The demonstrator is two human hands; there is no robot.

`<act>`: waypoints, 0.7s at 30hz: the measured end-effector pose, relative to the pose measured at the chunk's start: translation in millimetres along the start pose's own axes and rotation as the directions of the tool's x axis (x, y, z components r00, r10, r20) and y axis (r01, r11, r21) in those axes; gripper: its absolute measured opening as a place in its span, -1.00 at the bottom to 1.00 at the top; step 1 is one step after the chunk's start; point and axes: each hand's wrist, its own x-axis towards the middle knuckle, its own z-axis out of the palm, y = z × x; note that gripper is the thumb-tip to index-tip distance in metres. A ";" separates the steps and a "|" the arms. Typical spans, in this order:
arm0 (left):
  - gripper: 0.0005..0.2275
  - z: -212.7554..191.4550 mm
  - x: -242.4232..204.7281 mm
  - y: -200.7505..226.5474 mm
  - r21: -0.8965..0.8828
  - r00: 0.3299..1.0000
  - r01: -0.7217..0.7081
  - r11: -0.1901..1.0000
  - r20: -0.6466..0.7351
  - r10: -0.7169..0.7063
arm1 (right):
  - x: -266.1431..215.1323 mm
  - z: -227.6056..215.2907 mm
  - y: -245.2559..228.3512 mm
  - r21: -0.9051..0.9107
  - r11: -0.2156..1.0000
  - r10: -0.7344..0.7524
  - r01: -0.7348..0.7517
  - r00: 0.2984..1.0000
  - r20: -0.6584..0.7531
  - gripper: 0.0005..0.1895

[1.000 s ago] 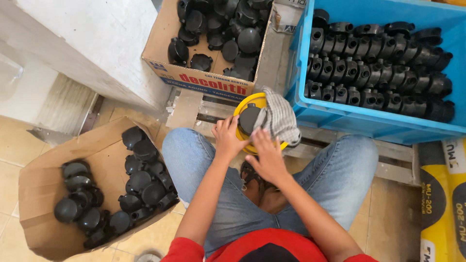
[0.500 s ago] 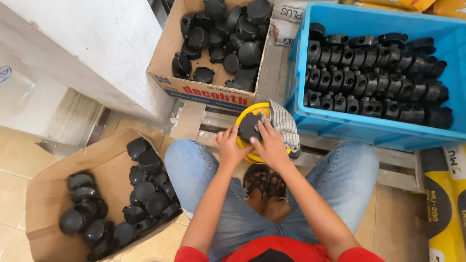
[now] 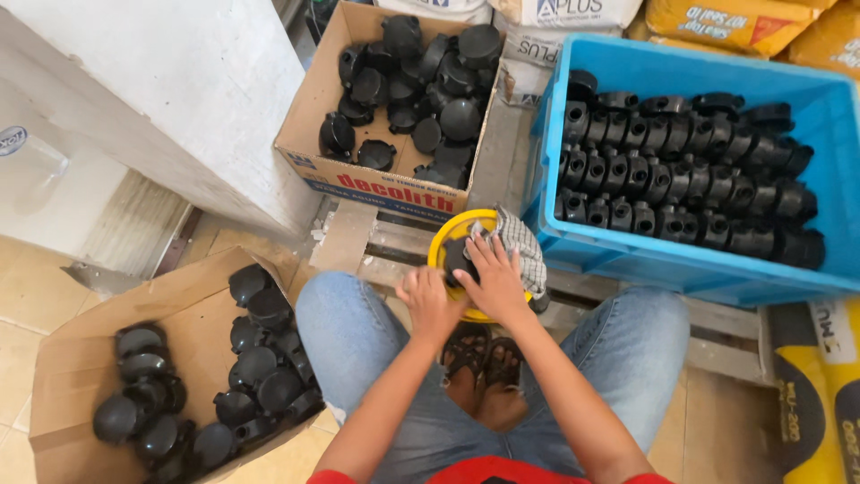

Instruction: The person sits on the floor and wipes black plastic pipe fittings with a cloth, taking them from a cardboard box and placing them into a blue crate. The person handles the items one at a time, wiping each piece before moving it to the crate.

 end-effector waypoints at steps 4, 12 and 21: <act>-0.50 3.9 -9.6 -4.8 -0.127 0.998 -0.029 0.991 0.055 0.037 | -8.3 -8.3 2.5 0.009 0.999 -0.031 0.031 0.999 0.027 -0.40; -0.18 -23.4 18.8 1.1 -0.283 0.972 -0.095 0.954 0.180 0.151 | -29.1 -20.0 4.6 0.379 0.925 0.028 -0.015 0.999 -0.029 -0.15; -0.18 2.8 18.1 -7.8 -0.357 0.976 0.008 0.934 0.204 0.070 | -24.3 1.1 9.7 0.074 0.992 -0.100 0.100 0.995 0.004 -0.26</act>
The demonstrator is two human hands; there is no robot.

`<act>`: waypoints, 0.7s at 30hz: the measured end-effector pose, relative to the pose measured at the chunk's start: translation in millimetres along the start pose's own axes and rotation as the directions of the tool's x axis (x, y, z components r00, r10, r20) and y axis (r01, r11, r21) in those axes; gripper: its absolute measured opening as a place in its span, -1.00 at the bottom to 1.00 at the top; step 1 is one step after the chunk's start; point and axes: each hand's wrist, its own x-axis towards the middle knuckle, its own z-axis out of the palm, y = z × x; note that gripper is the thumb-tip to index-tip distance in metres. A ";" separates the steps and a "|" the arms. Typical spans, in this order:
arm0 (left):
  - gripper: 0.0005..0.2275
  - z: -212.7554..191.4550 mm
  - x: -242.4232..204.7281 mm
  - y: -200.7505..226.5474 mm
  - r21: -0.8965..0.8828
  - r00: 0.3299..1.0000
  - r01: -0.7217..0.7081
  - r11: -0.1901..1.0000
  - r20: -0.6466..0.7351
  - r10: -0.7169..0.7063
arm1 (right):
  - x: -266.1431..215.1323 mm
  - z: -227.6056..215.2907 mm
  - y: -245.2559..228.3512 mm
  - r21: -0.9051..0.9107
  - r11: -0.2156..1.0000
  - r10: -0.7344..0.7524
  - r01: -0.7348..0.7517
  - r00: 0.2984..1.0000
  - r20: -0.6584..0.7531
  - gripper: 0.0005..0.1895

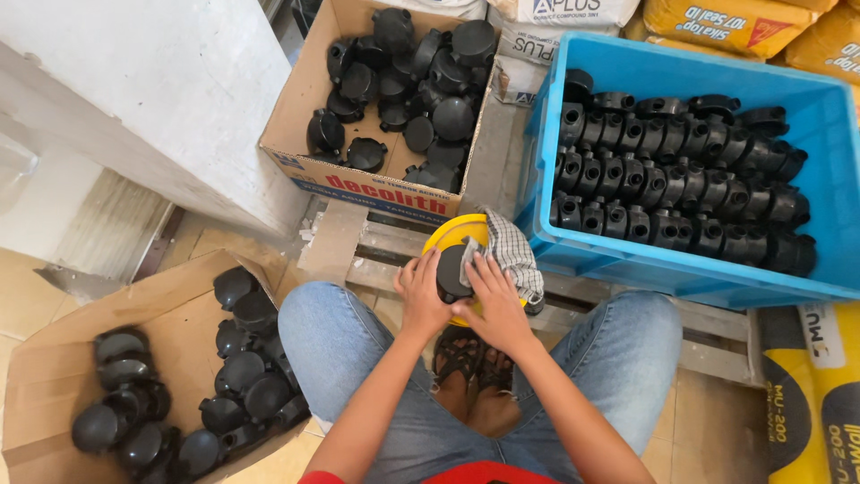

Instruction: The person sits on the floor and wipes black plastic pipe fittings with a cloth, taking them from a cardboard box and placing them into a blue crate. The person handles the items one at a time, wiping each piece before moving it to the crate.

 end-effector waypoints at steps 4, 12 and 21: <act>-0.30 -5.6 -0.2 11.1 -0.003 0.999 0.044 0.999 -0.004 -0.044 | 23.2 -5.4 2.0 -0.054 0.998 0.026 -0.026 1.000 0.003 -0.35; -0.15 0.5 -3.1 -0.8 -0.013 0.998 0.034 0.999 0.045 -0.033 | 2.5 -3.1 -4.4 -0.180 0.983 -0.016 0.023 0.999 0.042 -0.27; -0.23 6.1 0.2 2.3 0.038 0.997 0.048 0.998 0.060 -0.051 | 21.4 -5.6 -3.5 -0.232 0.972 -0.004 0.035 0.991 0.133 -0.31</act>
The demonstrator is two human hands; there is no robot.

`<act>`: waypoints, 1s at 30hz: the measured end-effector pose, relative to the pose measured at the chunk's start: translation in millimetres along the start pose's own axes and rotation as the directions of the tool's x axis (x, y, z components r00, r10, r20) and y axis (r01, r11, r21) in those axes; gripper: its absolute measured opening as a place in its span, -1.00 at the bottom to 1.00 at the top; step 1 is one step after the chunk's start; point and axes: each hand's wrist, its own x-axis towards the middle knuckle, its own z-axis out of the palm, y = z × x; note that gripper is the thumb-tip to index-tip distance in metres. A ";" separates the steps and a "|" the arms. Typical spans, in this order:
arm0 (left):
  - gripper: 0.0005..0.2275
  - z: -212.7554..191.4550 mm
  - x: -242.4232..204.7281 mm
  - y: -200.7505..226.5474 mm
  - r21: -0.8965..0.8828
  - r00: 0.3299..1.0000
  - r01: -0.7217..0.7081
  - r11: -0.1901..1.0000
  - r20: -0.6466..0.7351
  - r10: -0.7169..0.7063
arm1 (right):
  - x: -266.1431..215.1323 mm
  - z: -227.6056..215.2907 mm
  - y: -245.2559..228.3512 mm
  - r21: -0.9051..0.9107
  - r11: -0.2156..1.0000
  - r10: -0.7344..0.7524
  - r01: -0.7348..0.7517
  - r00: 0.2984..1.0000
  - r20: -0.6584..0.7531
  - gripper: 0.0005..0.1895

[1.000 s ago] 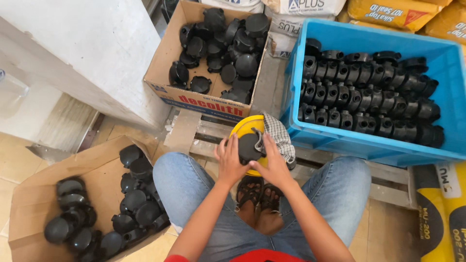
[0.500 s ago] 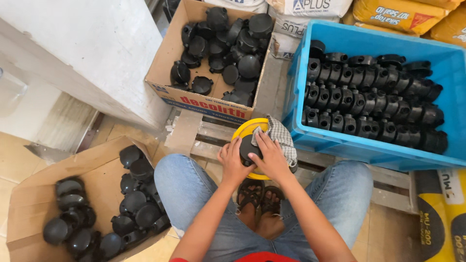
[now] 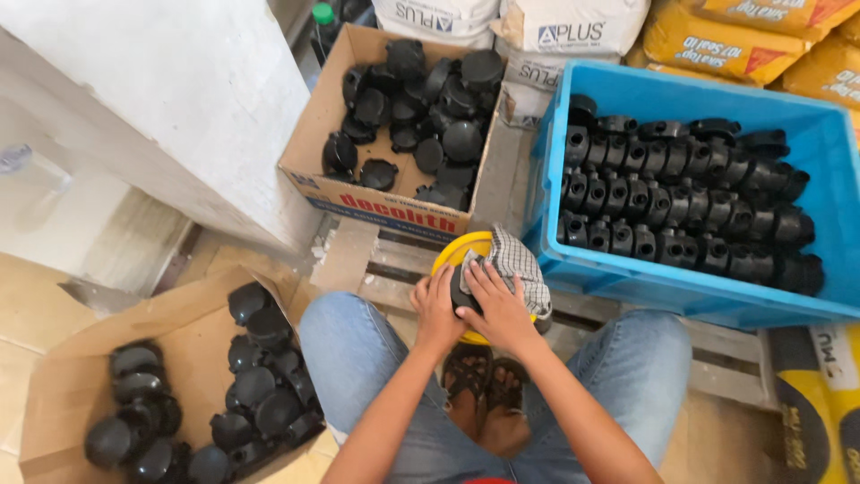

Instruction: The person sits on the floor and wipes black plastic pipe fittings with a cloth, taking them from a cardboard box and placing them into a blue crate. The person handles the items one at a time, wiping each piece before moving it to the crate.

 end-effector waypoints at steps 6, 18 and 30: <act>-0.19 -15.4 0.5 8.0 -0.018 0.994 0.087 0.996 0.075 -0.085 | 15.0 -1.4 2.4 0.004 0.999 0.048 -0.048 0.998 -0.035 -0.32; -0.29 -3.4 6.4 -1.9 -0.027 0.992 0.033 0.999 0.126 -0.029 | 5.4 -6.2 -9.2 0.031 0.999 0.026 -0.023 0.996 -0.086 -0.37; -0.20 -13.6 6.3 3.5 -0.068 0.993 0.015 0.998 0.120 -0.007 | -28.6 -13.5 -16.2 0.183 0.983 0.008 -0.006 1.000 -0.011 -0.21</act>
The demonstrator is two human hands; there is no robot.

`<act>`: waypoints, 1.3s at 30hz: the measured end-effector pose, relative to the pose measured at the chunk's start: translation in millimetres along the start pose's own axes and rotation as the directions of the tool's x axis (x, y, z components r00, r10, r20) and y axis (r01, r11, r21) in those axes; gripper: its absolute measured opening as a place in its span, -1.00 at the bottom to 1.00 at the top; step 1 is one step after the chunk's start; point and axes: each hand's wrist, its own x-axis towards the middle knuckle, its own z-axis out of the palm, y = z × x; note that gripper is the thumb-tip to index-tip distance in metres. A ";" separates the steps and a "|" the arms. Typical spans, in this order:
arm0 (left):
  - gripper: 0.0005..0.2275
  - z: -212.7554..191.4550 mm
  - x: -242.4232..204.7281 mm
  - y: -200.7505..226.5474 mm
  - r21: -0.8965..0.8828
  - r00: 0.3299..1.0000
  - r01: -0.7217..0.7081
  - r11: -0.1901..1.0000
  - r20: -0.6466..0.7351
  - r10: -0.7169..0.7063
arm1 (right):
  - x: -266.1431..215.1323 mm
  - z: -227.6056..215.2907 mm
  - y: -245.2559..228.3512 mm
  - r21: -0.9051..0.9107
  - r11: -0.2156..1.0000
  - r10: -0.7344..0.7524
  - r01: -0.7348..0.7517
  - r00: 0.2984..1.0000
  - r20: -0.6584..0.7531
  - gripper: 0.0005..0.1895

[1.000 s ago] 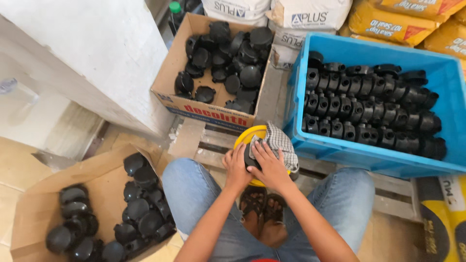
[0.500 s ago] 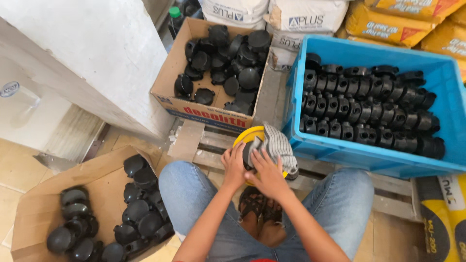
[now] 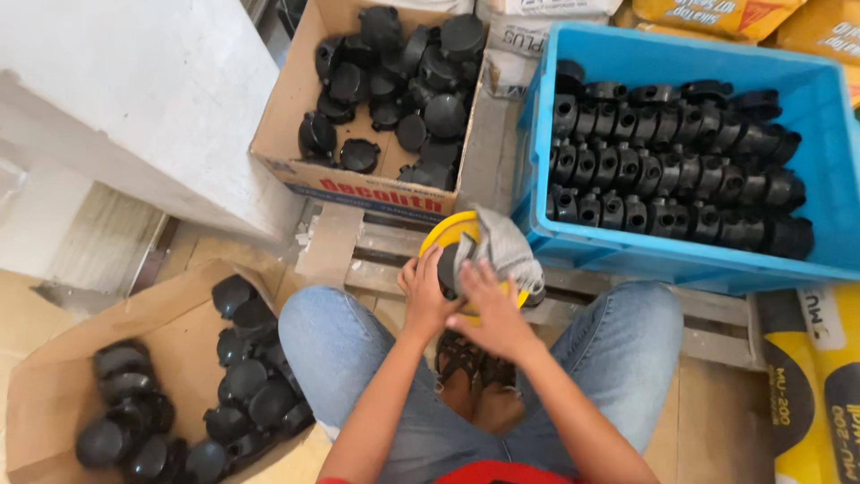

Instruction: The person sits on the floor and wipes black plastic pipe fittings with a cloth, taking them from a cardboard box and placing them into a blue crate. The person handles the items one at a time, wiping each piece before moving it to the crate.

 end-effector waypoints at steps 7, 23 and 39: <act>-0.27 10.5 0.1 -11.0 0.017 0.997 -0.020 1.000 -0.072 0.021 | 48.4 1.3 6.5 -0.229 0.973 -0.048 0.037 0.998 -0.043 -0.38; -0.24 20.7 2.1 -14.6 0.024 0.987 -0.072 0.997 -0.140 0.074 | 25.4 -4.6 1.7 -0.139 0.989 0.051 -0.042 0.997 0.061 -0.30; -0.24 6.6 0.9 -5.8 -0.032 0.999 0.035 0.999 -0.039 -0.036 | -8.5 0.2 -15.6 -0.090 0.991 0.103 -0.098 0.993 0.051 -0.19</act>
